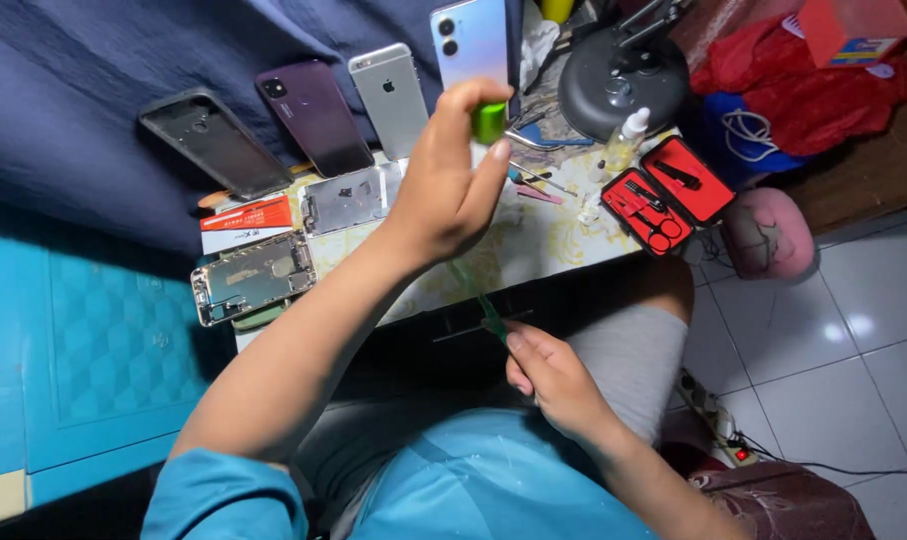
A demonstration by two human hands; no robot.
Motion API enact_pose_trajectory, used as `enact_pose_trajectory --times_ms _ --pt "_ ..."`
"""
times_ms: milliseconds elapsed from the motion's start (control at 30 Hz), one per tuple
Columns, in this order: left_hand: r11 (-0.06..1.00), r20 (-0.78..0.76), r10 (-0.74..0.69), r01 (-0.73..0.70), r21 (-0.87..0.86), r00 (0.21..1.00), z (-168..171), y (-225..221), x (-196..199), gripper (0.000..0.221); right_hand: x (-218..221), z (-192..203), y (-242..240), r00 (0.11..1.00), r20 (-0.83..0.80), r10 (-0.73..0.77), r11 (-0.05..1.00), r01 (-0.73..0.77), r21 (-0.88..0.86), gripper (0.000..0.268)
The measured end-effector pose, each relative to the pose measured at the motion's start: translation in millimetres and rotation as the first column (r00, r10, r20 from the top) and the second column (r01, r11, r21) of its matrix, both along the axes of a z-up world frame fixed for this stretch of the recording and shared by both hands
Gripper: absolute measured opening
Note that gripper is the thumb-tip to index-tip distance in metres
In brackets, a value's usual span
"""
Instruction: Cleaning and inspecting small electronic components from a disassembled smartphone using tweezers, a brush, and a cloth.
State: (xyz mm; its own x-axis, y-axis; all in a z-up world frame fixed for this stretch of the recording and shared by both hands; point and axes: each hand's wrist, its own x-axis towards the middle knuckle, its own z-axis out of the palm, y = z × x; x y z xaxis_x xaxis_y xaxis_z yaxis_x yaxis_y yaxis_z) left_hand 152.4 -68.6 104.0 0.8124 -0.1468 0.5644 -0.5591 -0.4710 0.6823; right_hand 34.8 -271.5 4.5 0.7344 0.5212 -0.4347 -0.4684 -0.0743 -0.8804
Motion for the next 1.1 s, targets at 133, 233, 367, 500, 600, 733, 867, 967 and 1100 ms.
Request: enact_pose_trajectory --times_ms 133,233,367,500,600,733,867,967,1100 --pt "0.998 -0.004 -0.060 0.060 -0.016 0.998 -18.5 -29.7 66.2 0.043 -5.2 6.5 -13.9 0.997 0.050 -0.059 0.998 0.061 -0.020 0.050" --pt "0.997 -0.055 0.008 -0.003 0.082 0.998 -37.7 -41.2 100.7 0.052 -6.5 5.6 -25.6 0.991 -0.016 -0.131 0.991 0.130 -0.024 0.051" --pt "0.984 -0.093 0.133 -0.121 0.128 0.987 -53.6 -48.5 121.3 0.048 -3.2 -5.3 -36.7 0.980 -0.022 -0.198 0.980 0.198 0.024 0.051" --pt "0.976 -0.103 0.202 -0.191 0.107 0.974 -55.7 -47.9 124.7 0.041 2.5 -10.3 -41.0 0.978 0.014 -0.207 0.977 0.206 0.050 0.050" --pt "0.978 -0.026 0.175 -0.171 0.123 0.984 -51.4 -46.1 121.3 0.038 5.6 -14.1 -41.3 0.978 0.009 -0.208 0.975 0.206 0.082 0.050" --pt "0.979 -0.052 0.150 -0.141 0.146 0.987 -57.4 -39.9 121.4 0.049 10.2 -18.0 -38.7 0.980 0.029 -0.198 0.976 0.194 0.099 0.048" --pt "0.974 -0.077 0.158 -0.143 0.177 0.984 -51.5 -30.8 106.5 0.071 11.3 -11.7 -33.9 0.981 0.078 -0.176 0.984 0.174 0.039 0.048" --pt "0.975 0.006 0.176 -0.175 0.136 0.984 -16.2 -15.1 54.1 0.063 18.6 3.0 -31.5 0.965 0.248 -0.090 0.983 0.126 -0.135 0.043" --pt "0.895 0.339 0.367 -0.428 0.124 0.866 -8.6 26.3 -42.2 0.013 42.6 20.5 -26.3 0.827 0.539 0.160 0.929 0.058 -0.365 0.029"
